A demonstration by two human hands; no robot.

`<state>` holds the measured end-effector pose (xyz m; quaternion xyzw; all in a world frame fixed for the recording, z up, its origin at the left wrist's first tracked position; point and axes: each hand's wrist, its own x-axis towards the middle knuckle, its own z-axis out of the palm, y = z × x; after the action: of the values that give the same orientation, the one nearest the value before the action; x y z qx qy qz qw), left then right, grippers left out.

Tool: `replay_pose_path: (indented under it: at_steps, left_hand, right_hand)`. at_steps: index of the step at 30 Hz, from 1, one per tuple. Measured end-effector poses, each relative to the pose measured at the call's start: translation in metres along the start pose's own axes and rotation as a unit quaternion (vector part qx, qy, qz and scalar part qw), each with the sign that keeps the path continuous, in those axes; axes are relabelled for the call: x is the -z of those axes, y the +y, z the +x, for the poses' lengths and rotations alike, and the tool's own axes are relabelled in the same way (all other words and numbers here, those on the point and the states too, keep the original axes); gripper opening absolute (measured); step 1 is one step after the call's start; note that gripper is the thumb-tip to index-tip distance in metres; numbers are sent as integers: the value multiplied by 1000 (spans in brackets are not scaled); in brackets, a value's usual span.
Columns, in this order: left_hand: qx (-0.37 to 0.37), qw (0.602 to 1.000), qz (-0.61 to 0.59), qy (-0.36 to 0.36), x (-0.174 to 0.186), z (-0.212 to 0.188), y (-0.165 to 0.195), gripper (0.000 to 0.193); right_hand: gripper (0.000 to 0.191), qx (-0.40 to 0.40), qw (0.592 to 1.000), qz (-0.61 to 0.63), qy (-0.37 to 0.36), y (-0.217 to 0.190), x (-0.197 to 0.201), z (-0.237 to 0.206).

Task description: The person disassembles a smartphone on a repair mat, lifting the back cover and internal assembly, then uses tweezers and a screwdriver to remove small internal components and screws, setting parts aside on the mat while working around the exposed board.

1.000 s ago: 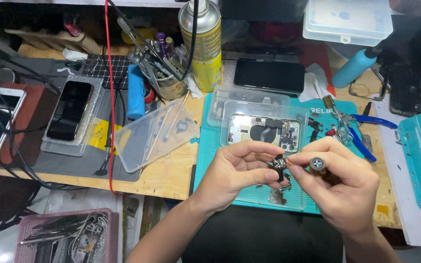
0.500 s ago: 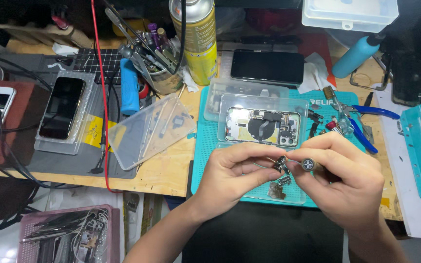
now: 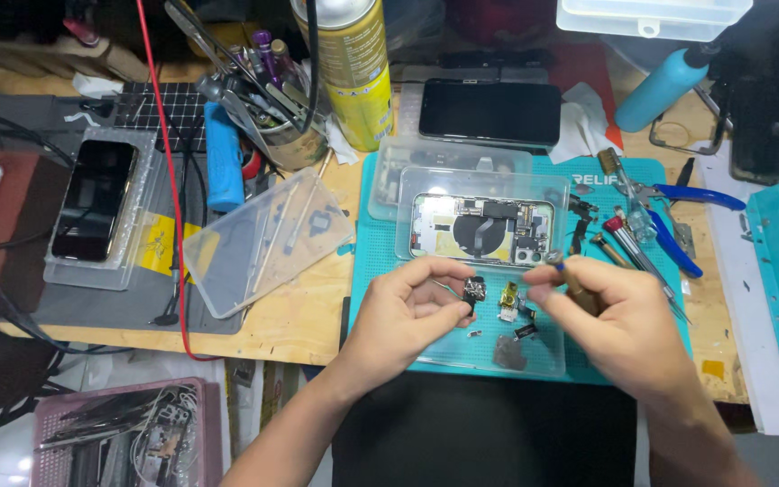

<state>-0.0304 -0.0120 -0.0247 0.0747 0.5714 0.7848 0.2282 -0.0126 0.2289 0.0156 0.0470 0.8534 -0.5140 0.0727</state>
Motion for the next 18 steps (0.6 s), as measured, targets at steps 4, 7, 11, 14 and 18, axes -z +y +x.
replay_pose_path:
  at_steps: [4, 7, 11, 14, 18]
  left_hand:
    - [-1, 1000, 25, -8, -8, 1, -1, 34]
    - [-11, 999, 37, -8, -13, 1, -1, 34]
    - [-3, 999, 53, -4, -16, 4, -1, 33]
    - [7, 997, 71, 4, -15, 5, -1, 31]
    - [22, 999, 30, -6, -11, 7, -1, 33]
  right_hand:
    - [19, -28, 998, 19, -55, 6, -15, 1]
    - [16, -23, 999, 29, -39, 10, -22, 1]
    - [14, -21, 998, 56, -36, 16, -25, 3]
    - [14, -31, 997, 51, -46, 19, -25, 4]
    - [15, -16, 993, 95, -62, 23, -21, 3]
